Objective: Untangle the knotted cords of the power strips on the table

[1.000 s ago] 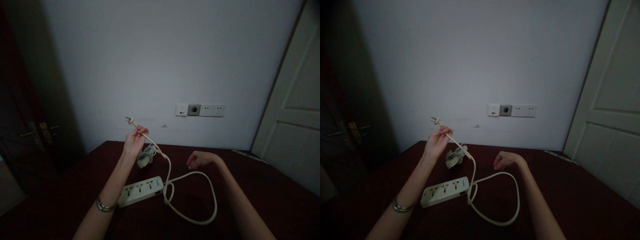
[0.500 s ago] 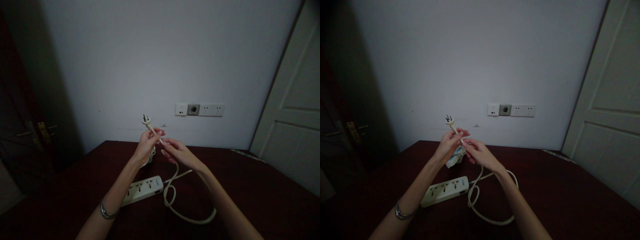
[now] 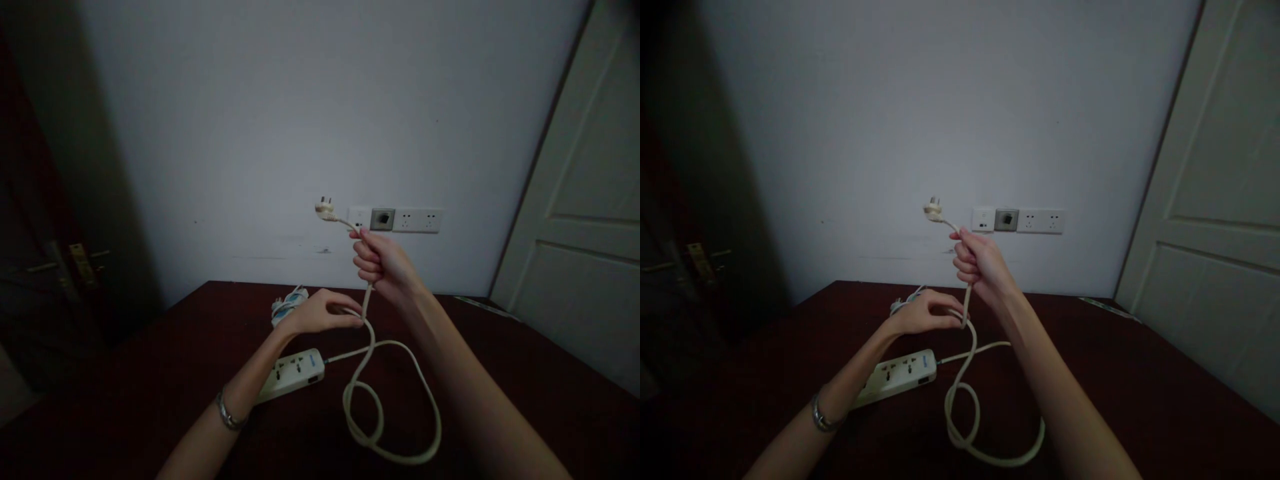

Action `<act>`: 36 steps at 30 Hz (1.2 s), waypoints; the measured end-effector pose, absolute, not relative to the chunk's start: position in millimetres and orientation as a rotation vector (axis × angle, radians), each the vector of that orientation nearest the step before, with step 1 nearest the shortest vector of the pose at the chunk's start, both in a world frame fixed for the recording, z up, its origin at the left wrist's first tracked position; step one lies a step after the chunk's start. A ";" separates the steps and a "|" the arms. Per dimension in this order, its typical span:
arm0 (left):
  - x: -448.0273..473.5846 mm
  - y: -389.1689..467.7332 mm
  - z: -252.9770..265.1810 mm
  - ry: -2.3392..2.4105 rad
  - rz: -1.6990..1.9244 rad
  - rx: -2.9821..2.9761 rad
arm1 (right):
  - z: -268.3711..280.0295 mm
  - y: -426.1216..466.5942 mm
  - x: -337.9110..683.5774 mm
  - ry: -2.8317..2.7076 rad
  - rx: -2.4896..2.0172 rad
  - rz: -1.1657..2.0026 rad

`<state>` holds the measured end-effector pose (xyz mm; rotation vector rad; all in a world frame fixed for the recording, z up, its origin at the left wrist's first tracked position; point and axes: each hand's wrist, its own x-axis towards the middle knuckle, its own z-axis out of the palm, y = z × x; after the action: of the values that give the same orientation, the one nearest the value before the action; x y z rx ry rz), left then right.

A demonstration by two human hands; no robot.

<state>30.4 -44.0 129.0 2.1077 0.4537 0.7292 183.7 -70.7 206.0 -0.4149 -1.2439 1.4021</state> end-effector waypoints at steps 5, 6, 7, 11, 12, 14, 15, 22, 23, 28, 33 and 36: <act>34.7 -45.8 130.6 0.613 0.890 1.943 | 223.0 -57.2 215.2 -1.083 -0.334 1.387; 34.8 -43.8 131.0 0.652 0.912 1.887 | 224.5 -54.9 220.8 -1.039 -0.326 1.388; 34.8 -41.1 131.1 0.693 0.928 1.826 | 225.6 -53.2 225.8 -0.996 -0.320 1.387; 33.0 -28.4 127.2 0.846 0.883 1.586 | 228.4 -50.7 239.0 -0.881 -0.301 1.351; 32.1 -26.1 125.5 0.878 0.838 1.554 | 228.8 -50.6 241.3 -0.867 -0.301 1.333; 29.2 -24.2 122.7 0.900 0.715 1.540 | 229.9 -50.3 246.0 -0.847 -0.312 1.274; 27.1 -24.8 122.0 0.886 0.653 1.552 | 230.8 -49.8 249.0 -0.844 -0.325 1.232; 11.9 -46.1 132.0 0.654 0.658 1.897 | 246.3 -43.3 281.0 -0.819 -0.412 0.958; 11.6 -48.8 133.3 0.629 0.723 1.921 | 249.1 -42.6 284.5 -0.790 -0.410 0.948; 15.5 -60.2 132.4 0.447 0.651 1.647 | 258.3 -38.4 292.0 -0.720 -0.388 0.939; 20.8 -76.7 130.0 0.467 0.305 1.449 | 260.5 -33.3 291.2 -0.691 -0.416 0.909; 25.9 -82.8 126.9 0.470 0.164 1.380 | 261.1 -31.8 289.1 -0.658 -0.431 0.905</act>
<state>25.9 -82.8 126.9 1.3798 0.4700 0.1638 289.1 -31.8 261.1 -0.4309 -0.6577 0.9053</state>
